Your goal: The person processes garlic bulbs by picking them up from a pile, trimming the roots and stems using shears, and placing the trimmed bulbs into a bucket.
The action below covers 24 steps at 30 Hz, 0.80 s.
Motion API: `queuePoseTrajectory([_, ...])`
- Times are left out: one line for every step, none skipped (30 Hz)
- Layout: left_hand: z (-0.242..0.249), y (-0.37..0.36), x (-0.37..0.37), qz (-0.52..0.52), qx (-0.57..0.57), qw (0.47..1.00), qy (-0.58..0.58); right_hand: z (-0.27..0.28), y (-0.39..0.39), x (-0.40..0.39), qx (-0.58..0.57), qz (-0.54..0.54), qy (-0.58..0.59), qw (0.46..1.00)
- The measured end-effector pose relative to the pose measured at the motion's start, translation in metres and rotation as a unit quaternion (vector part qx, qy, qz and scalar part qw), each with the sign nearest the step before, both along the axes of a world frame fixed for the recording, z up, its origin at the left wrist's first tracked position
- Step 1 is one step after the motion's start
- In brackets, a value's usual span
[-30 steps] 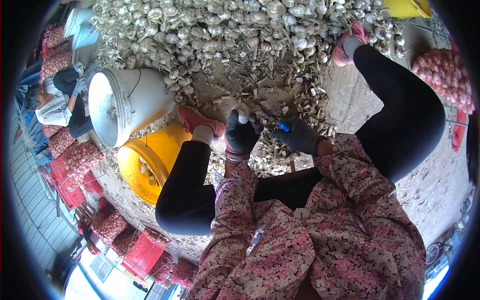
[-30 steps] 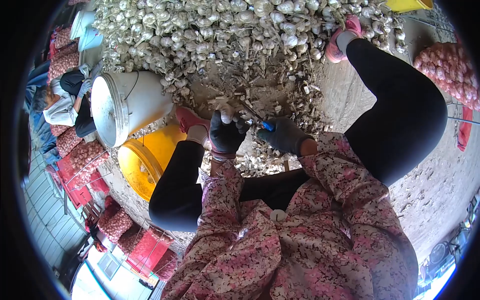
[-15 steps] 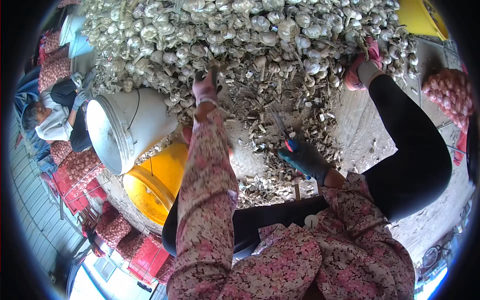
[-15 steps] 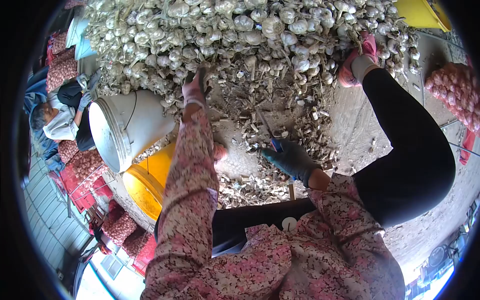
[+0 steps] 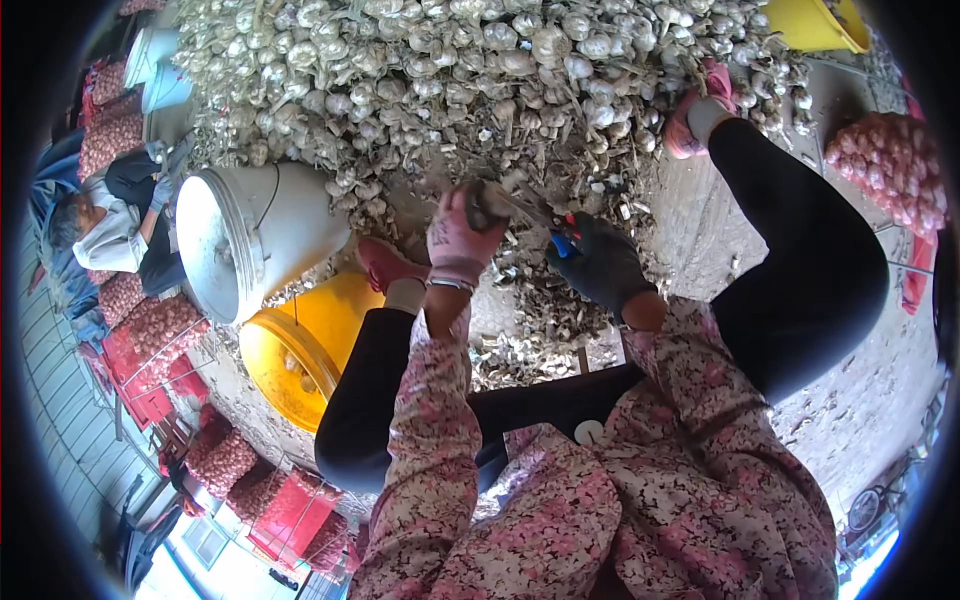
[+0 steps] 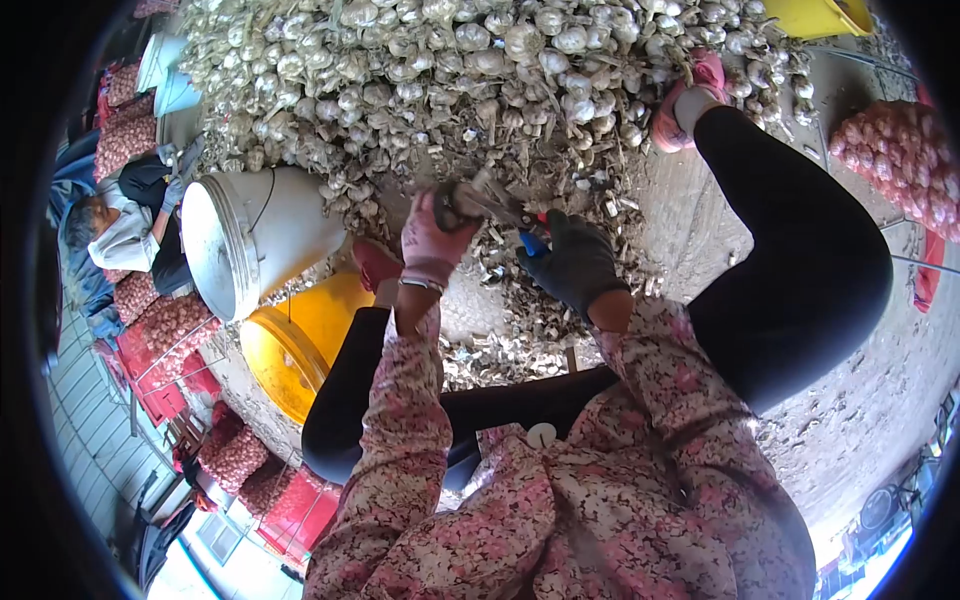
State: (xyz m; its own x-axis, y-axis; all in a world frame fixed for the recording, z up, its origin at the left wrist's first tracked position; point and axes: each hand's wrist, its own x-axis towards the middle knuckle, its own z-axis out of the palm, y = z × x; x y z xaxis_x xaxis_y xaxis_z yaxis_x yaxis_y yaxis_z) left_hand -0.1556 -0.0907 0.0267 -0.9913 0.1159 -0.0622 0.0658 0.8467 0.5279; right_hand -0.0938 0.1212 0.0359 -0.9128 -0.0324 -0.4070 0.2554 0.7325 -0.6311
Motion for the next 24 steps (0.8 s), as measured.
queuePoseTrajectory([0.004, 0.001, 0.015, -0.016, -0.020, 1.000, -0.004, 0.003, 0.000, 0.004, -0.015, 0.000, -0.007, 1.000])
queuePoseTrajectory([0.004, 0.000, 0.027, -0.032, -0.042, 0.999, -0.007, 0.008, 0.002, 0.007, -0.015, 0.002, 0.001, 1.000])
queuePoseTrajectory([-0.003, -0.003, 0.039, -0.029, -0.042, 0.999, 0.001, 0.013, 0.004, 0.011, -0.052, 0.004, -0.054, 0.997])
queuePoseTrajectory([-0.009, -0.005, 0.048, 0.011, 0.123, 0.992, -0.002, 0.018, 0.006, 0.015, -0.088, 0.005, -0.109, 0.990])
queuePoseTrajectory([-0.015, -0.006, 0.056, 0.047, 0.285, 0.957, -0.004, 0.019, 0.007, 0.021, -0.088, 0.006, -0.101, 0.991])
queuePoseTrajectory([-0.009, -0.004, 0.066, 0.045, 0.287, 0.957, 0.003, 0.015, 0.006, 0.029, -0.156, -0.010, -0.081, 0.984])
queuePoseTrajectory([-0.003, -0.002, 0.080, 0.046, 0.476, 0.871, -0.112, 0.019, 0.006, 0.034, -0.224, -0.023, -0.063, 0.972])
queuePoseTrajectory([0.002, 0.002, 0.090, 0.042, 0.637, 0.737, -0.222, 0.022, 0.007, 0.039, -0.224, -0.020, -0.059, 0.973])
queuePoseTrajectory([-0.002, 0.011, 0.094, 0.215, 0.784, 0.468, -0.346, 0.034, 0.008, 0.042, -0.221, -0.006, -0.056, 0.974])
queuePoseTrajectory([0.006, 0.018, 0.093, 0.159, 0.788, 0.459, -0.378, 0.040, 0.008, 0.044, -0.217, 0.008, -0.054, 0.975])
queuePoseTrajectory([0.011, 0.031, 0.094, 0.068, 0.775, 0.556, -0.293, 0.038, 0.007, 0.048, -0.217, 0.008, -0.054, 0.975])
queuePoseTrajectory([0.025, 0.045, 0.091, -0.024, 0.743, 0.637, -0.202, 0.036, 0.006, 0.053, -0.224, 0.012, -0.024, 0.974])
queuePoseTrajectory([0.017, 0.044, 0.088, -0.023, 0.744, 0.636, -0.203, 0.036, 0.007, 0.056, -0.229, 0.015, 0.005, 0.973])
queuePoseTrajectory([0.007, 0.042, 0.080, 0.038, 0.813, 0.509, -0.280, 0.036, 0.010, 0.056, -0.227, 0.016, 0.005, 0.974])
queuePoseTrajectory([0.012, 0.044, 0.073, 0.098, 0.856, 0.368, -0.350, 0.041, 0.013, 0.054, -0.210, 0.016, -0.001, 0.978])
queuePoseTrajectory([0.018, 0.047, 0.071, 0.098, 0.855, 0.369, -0.351, 0.043, 0.014, 0.051, -0.195, 0.014, -0.007, 0.981])
queuePoseTrajectory([0.024, 0.049, 0.072, 0.155, 0.828, 0.410, -0.349, 0.041, 0.015, 0.049, -0.198, 0.011, -0.007, 0.980])
queuePoseTrajectory([0.031, 0.051, 0.072, 0.212, 0.796, 0.449, -0.346, 0.037, 0.016, 0.047, -0.177, 0.028, 0.056, 0.982])
queuePoseTrajectory([0.028, 0.051, 0.073, 0.216, 0.793, 0.450, -0.348, 0.033, 0.015, 0.047, -0.155, 0.046, 0.118, 0.980])
queuePoseTrajectory([0.026, 0.050, 0.074, 0.210, 0.771, 0.506, -0.326, 0.030, 0.014, 0.047, -0.158, 0.043, 0.113, 0.980])
queuePoseTrajectory([0.022, 0.047, 0.078, 0.203, 0.745, 0.559, -0.301, 0.028, 0.011, 0.048, -0.143, 0.039, 0.104, 0.983])
queuePoseTrajectory([0.018, 0.043, 0.081, 0.207, 0.743, 0.560, -0.303, 0.027, 0.009, 0.048, -0.128, 0.036, 0.097, 0.986])
queuePoseTrajectory([0.015, 0.037, 0.085, 0.216, 0.773, 0.509, -0.311, 0.029, 0.008, 0.049, -0.151, 0.030, 0.029, 0.988])
queuePoseTrajectory([0.010, 0.030, 0.088, 0.222, 0.802, 0.456, -0.317, 0.023, 0.006, 0.049, -0.151, 0.031, 0.029, 0.988])
